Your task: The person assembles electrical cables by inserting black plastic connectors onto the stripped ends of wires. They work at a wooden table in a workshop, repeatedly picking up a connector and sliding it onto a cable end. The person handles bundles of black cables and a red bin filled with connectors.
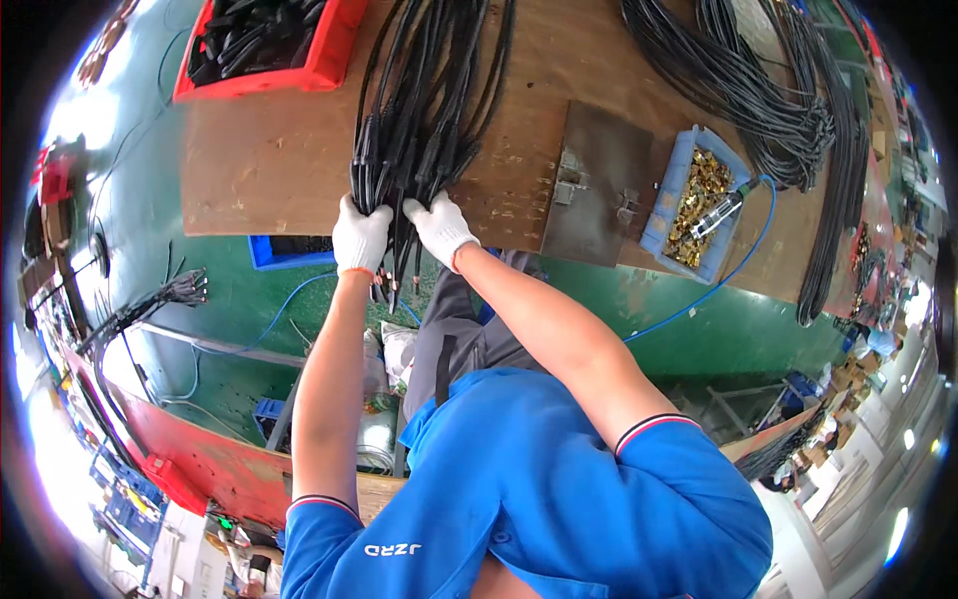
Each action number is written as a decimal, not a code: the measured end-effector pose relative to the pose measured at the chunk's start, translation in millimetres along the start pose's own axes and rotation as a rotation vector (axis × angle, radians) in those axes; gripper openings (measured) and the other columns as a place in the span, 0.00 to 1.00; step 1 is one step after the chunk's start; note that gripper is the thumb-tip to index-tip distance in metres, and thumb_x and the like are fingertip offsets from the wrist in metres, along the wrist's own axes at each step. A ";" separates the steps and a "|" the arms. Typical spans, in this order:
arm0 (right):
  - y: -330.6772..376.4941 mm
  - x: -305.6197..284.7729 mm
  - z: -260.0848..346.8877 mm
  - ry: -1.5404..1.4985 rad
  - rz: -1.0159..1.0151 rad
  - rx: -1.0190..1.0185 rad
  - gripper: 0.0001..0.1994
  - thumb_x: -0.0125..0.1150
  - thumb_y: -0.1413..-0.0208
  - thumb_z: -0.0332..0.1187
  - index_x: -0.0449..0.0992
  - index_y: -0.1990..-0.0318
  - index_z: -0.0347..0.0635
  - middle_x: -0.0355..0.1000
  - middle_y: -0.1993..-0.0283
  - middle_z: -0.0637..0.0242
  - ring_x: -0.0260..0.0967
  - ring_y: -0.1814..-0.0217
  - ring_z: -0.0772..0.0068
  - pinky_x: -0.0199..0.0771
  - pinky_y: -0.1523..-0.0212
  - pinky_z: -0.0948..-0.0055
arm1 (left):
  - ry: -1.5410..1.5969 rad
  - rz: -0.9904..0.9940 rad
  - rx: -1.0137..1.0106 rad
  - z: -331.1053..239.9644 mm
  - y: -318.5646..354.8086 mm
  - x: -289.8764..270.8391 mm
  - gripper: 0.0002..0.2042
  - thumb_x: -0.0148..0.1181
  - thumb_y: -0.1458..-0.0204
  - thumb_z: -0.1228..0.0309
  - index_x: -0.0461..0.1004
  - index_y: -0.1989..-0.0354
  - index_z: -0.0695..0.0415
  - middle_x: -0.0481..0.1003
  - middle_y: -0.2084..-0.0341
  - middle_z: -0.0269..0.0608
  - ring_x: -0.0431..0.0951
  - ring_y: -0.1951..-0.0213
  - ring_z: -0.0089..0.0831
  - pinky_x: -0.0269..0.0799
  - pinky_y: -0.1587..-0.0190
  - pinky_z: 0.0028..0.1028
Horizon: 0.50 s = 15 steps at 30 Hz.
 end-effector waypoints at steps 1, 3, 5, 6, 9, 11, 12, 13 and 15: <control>-0.5 -6.9 -2.5 0.013 0.017 -0.007 0.37 0.63 0.39 0.55 0.72 0.42 0.21 0.77 0.49 0.25 0.75 0.39 0.29 0.75 0.39 0.46 | 0.004 0.016 -0.031 -0.3 3.8 6.2 0.28 0.65 0.52 0.57 0.75 0.44 0.61 0.84 0.58 0.64 0.83 0.52 0.63 0.77 0.45 0.46; 5.7 -26.9 -9.0 0.043 0.052 -0.018 0.37 0.63 0.39 0.56 0.73 0.43 0.21 0.77 0.50 0.26 0.75 0.40 0.29 0.76 0.40 0.46 | 0.008 -0.028 -0.010 -6.6 16.6 17.5 0.28 0.64 0.52 0.58 0.75 0.44 0.62 0.84 0.58 0.63 0.84 0.52 0.62 0.77 0.46 0.46; 11.4 -49.8 -6.2 0.117 0.078 0.000 0.38 0.64 0.41 0.58 0.74 0.45 0.21 0.78 0.51 0.28 0.77 0.43 0.30 0.77 0.41 0.46 | 0.041 0.014 -0.113 -6.4 24.2 31.8 0.29 0.64 0.52 0.58 0.74 0.43 0.63 0.84 0.57 0.63 0.84 0.52 0.61 0.77 0.45 0.46; 14.8 -57.0 -5.5 0.135 0.093 0.004 0.39 0.65 0.42 0.59 0.75 0.45 0.22 0.79 0.51 0.28 0.78 0.43 0.31 0.77 0.42 0.46 | 0.014 -0.004 -0.095 -10.1 27.9 32.6 0.28 0.63 0.52 0.58 0.74 0.43 0.63 0.83 0.57 0.63 0.84 0.52 0.61 0.76 0.46 0.47; 27.0 -66.6 -16.5 0.163 0.082 -0.002 0.37 0.66 0.42 0.60 0.76 0.45 0.28 0.81 0.55 0.33 0.80 0.47 0.34 0.79 0.45 0.46 | -0.063 -0.076 -0.069 -22.4 39.4 32.4 0.28 0.62 0.52 0.58 0.74 0.44 0.62 0.83 0.57 0.64 0.84 0.53 0.62 0.76 0.46 0.48; 50.7 -78.7 -14.9 0.104 0.026 -0.032 0.35 0.67 0.42 0.59 0.75 0.45 0.31 0.81 0.57 0.36 0.80 0.49 0.34 0.80 0.46 0.46 | -0.116 -0.139 -0.073 -30.1 39.3 34.2 0.27 0.62 0.52 0.59 0.74 0.45 0.62 0.83 0.57 0.64 0.83 0.53 0.63 0.76 0.46 0.49; 68.4 -91.1 -9.8 -0.011 0.018 -0.095 0.32 0.71 0.43 0.53 0.74 0.45 0.32 0.81 0.54 0.38 0.80 0.48 0.34 0.79 0.46 0.46 | -0.172 -0.180 -0.076 -24.2 36.9 38.1 0.27 0.61 0.51 0.59 0.73 0.43 0.61 0.82 0.57 0.65 0.82 0.52 0.64 0.75 0.46 0.51; 81.5 -86.7 -28.5 0.034 -0.083 -0.235 0.30 0.72 0.45 0.49 0.75 0.43 0.34 0.79 0.49 0.40 0.78 0.46 0.34 0.77 0.42 0.47 | -0.210 -0.219 -0.065 -27.9 38.0 38.2 0.27 0.61 0.51 0.59 0.73 0.42 0.61 0.82 0.57 0.65 0.82 0.52 0.65 0.75 0.46 0.51; 109.8 -99.0 -56.0 0.142 -0.270 -0.538 0.27 0.73 0.46 0.45 0.76 0.44 0.36 0.79 0.47 0.46 0.77 0.45 0.39 0.77 0.41 0.49 | -0.292 -0.280 -0.047 -28.6 40.0 42.6 0.28 0.61 0.50 0.59 0.73 0.41 0.60 0.82 0.57 0.65 0.82 0.52 0.66 0.75 0.47 0.52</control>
Point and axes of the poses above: each hand's wrist, its own y-axis away from the middle knuckle, its own x-axis out of the palm, z = x × y, the point moved 2 cm from there along -y, towards the middle knuckle
